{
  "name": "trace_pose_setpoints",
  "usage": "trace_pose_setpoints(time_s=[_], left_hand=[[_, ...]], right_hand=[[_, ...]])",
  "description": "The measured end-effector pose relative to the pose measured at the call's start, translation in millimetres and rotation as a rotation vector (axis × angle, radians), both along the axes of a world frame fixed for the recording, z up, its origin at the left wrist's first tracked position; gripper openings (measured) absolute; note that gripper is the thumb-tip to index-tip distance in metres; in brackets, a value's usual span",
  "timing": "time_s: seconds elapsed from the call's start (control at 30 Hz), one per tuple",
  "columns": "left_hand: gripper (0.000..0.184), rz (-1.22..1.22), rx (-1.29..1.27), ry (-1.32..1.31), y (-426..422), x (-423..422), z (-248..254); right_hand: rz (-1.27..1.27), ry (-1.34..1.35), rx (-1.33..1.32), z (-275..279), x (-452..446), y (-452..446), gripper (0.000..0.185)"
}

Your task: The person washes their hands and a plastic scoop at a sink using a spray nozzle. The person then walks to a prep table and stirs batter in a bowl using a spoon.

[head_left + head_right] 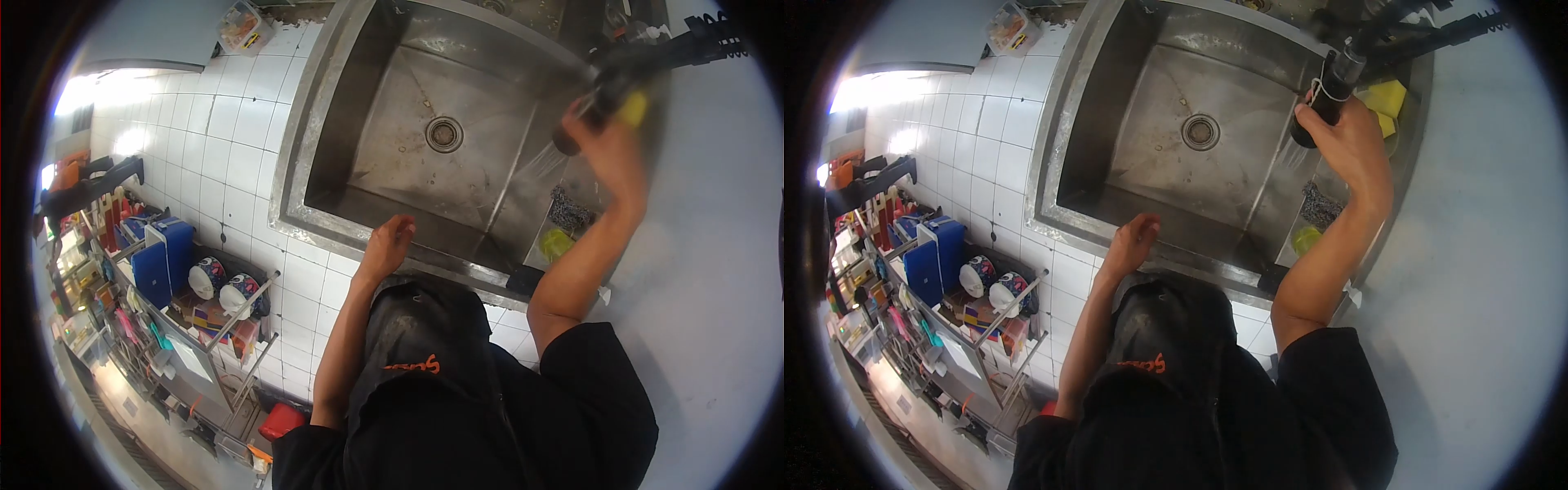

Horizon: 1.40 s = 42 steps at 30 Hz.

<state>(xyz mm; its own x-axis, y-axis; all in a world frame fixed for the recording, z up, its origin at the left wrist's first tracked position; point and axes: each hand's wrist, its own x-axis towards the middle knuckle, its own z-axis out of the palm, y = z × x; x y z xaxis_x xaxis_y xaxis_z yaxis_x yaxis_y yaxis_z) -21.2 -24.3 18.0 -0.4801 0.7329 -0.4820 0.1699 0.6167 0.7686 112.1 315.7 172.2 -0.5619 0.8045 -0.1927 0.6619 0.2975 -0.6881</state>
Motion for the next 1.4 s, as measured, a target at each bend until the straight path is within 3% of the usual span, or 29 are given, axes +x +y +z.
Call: trace_pose_setpoints(time_s=[0.47, 0.87, 1.4], left_hand=[[0.026, -0.004, -0.024, -0.03, 2.1, -1.5, 4.2], [0.026, 0.0, -0.003, -0.01, -0.2, -1.0, -2.2], [0.026, 0.003, -0.016, -0.005, 0.5, 0.2, 0.2]], right_hand=[[-0.062, 0.126, 0.15, -23.4, -7.5, 24.2, 0.036], [0.037, 0.029, 0.006, -0.6, -13.5, 9.7, 0.034], [0.13, 0.294, 0.046, -26.8, -29.9, 16.2, 0.034]])
